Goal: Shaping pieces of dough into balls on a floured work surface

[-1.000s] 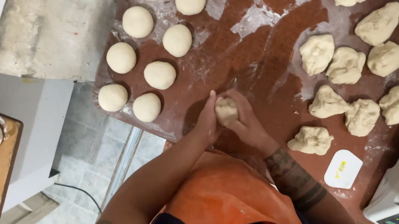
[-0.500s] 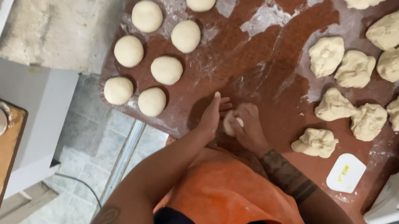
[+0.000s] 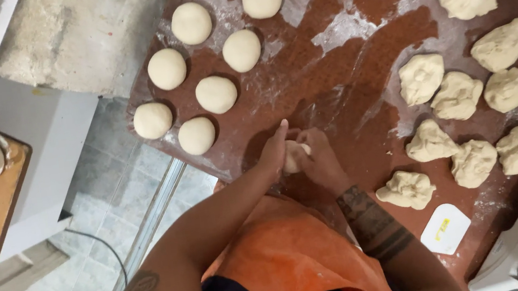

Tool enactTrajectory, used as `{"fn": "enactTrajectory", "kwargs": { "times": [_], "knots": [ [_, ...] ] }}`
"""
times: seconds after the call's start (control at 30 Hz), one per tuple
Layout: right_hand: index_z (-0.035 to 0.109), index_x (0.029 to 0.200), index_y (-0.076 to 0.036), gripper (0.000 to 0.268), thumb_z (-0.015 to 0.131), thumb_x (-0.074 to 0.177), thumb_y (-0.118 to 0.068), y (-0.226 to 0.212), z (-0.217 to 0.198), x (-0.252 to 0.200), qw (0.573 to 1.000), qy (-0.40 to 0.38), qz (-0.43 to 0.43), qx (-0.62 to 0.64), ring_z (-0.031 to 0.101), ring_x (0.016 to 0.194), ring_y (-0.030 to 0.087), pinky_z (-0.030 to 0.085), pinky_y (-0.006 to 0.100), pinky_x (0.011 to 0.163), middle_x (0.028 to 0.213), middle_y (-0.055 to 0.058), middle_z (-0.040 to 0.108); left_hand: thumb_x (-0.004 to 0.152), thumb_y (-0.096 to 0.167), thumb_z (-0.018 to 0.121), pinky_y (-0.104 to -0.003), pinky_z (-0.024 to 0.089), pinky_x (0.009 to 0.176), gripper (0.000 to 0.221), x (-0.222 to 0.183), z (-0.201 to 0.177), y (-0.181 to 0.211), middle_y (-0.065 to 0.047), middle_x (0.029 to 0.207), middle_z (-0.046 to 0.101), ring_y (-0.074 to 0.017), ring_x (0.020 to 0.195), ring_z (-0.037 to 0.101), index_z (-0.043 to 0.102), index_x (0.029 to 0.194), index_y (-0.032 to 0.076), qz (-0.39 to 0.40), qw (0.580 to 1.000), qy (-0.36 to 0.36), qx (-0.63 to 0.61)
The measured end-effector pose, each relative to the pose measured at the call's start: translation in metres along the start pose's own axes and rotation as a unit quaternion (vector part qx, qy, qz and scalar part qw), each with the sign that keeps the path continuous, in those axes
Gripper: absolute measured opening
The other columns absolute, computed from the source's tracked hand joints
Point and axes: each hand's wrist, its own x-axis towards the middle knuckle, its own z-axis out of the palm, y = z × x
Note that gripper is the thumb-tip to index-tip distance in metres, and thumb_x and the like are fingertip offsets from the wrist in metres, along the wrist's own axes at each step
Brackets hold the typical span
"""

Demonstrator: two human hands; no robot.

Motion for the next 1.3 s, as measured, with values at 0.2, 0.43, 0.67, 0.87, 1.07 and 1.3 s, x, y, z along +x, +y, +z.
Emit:
{"fn": "enactTrajectory", "kwargs": {
  "times": [0.2,0.43,0.67,0.87,1.07,1.3],
  "knots": [
    [0.063,0.108,-0.005,0.051,0.072,0.082,-0.047,-0.005,-0.005,0.016,0.998,0.02,-0.012,-0.051,0.061,0.097,0.038,0.045,0.047,0.093,0.096,0.018,0.06,0.101,0.074,0.032,-0.04,0.053,0.105,0.078,-0.021,0.017,0.027,-0.011,0.127,0.069,-0.0235,0.116,0.067,0.062,0.143,0.015,0.027,0.965,-0.062,-0.252],
    [0.062,0.085,-0.012,0.031,0.062,0.095,-0.041,0.021,0.02,0.002,0.984,0.002,-0.028,-0.175,0.056,0.082,0.027,0.041,0.037,0.081,0.084,0.009,0.057,0.099,0.069,0.042,-0.046,0.029,0.123,0.078,-0.059,0.006,0.072,-0.017,0.151,0.052,-0.0323,0.142,0.046,0.054,0.15,0.011,0.007,0.993,-0.026,-0.115],
    [0.057,0.078,-0.007,0.024,0.056,0.099,-0.018,0.002,-0.002,0.016,0.952,0.063,-0.15,-0.258,0.054,0.073,0.029,0.041,0.039,0.075,0.076,0.01,0.052,0.101,0.075,0.032,-0.043,0.055,0.101,0.079,0.013,0.001,-0.004,-0.019,0.123,0.072,-0.0299,0.11,0.07,0.063,0.142,0.014,0.021,0.973,-0.107,-0.205],
    [0.061,0.113,-0.007,0.02,0.061,0.099,-0.022,0.003,0.011,0.006,0.993,-0.059,0.098,0.026,0.063,0.104,0.037,0.051,0.047,0.089,0.104,0.018,0.063,0.101,0.067,0.039,-0.047,0.037,0.119,0.073,-0.011,-0.006,0.018,-0.018,0.142,0.061,-0.035,0.134,0.055,0.067,0.136,0.01,0.03,0.994,-0.016,-0.103],
    [0.06,0.077,-0.013,0.049,0.057,0.104,-0.053,0.001,0.018,0.006,0.977,0.083,0.029,-0.196,0.06,0.077,0.025,0.05,0.036,0.07,0.075,0.007,0.053,0.106,0.062,0.024,-0.051,0.037,0.12,0.071,-0.027,0.017,0.025,-0.02,0.149,0.051,-0.035,0.138,0.049,0.046,0.154,0.015,0.076,0.976,-0.093,-0.181],
    [0.045,0.058,-0.01,0.054,0.055,0.107,-0.031,-0.047,0.001,0.026,0.995,0.051,-0.038,0.077,0.048,0.068,0.008,0.04,0.024,0.067,0.063,-0.004,0.05,0.101,0.065,0.041,-0.048,0.034,0.121,0.066,-0.017,0.001,0.014,-0.012,0.144,0.061,-0.0298,0.136,0.054,0.063,0.141,0.018,0.01,0.992,-0.018,-0.125]
  ]
}}
